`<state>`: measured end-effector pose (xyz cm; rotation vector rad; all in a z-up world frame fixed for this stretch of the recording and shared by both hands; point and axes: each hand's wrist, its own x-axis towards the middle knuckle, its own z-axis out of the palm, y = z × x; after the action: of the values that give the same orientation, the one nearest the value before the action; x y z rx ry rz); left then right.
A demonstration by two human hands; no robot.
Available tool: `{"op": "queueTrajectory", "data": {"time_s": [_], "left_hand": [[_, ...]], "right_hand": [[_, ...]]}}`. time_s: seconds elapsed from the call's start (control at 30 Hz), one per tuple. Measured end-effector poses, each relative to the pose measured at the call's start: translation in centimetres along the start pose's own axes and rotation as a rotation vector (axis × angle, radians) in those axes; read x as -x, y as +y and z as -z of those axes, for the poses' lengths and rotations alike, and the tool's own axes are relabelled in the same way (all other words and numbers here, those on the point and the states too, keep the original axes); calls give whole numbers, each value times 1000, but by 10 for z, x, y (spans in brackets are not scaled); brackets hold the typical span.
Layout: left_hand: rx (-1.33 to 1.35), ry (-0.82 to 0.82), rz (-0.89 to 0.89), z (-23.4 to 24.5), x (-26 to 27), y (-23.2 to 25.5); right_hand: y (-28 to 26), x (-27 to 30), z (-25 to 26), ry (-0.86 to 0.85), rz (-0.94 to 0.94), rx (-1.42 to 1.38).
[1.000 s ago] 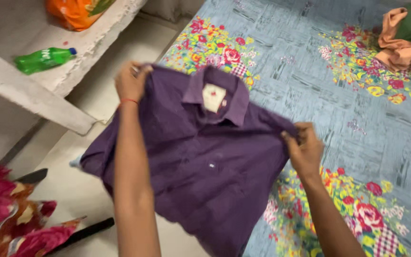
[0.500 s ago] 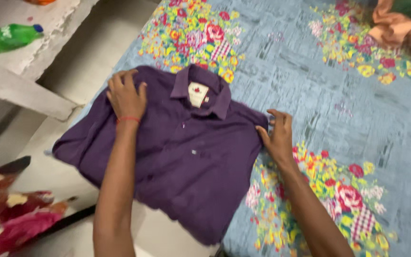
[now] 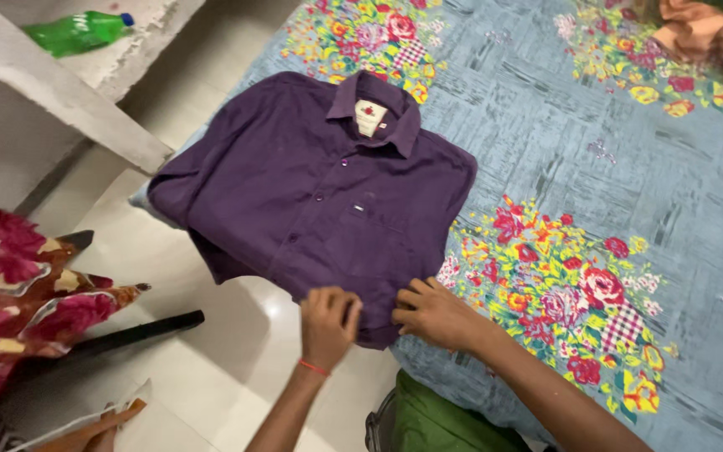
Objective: The person irons a purple long-sleeved shirt, then folds it and sets it aside. Next, they unfold a green long-sleeved shirt, smooth it out, and iron the back and sleeves using a handheld iron.
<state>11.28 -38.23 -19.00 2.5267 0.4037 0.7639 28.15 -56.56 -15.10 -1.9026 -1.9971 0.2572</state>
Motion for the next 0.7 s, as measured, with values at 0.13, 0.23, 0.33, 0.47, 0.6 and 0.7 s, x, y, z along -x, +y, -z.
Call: {"op": "queueTrajectory", "data": {"time_s": [0.13,0.23,0.33,0.47,0.6,0.7], "left_hand": [[-316,236,124,32,-49,-91],[-384,234,365,47,-98,-156],[-386,68,671,53,-146,-221],[-434,15,752,56,-167,-273],[-506,92,687,52,-163,-275],[-594,211,481,52,-156,-240]], "right_hand": [[-23,-21,12,-64,-130,12],[-42,-50,3,154,-25,16],[-53,-61,-14,22,-115,37],[-45,-52,-22,3,-176,69],[-38,-45,-30,-11,-173,33],[-22,-35,-35,203,-60,-16]]}}
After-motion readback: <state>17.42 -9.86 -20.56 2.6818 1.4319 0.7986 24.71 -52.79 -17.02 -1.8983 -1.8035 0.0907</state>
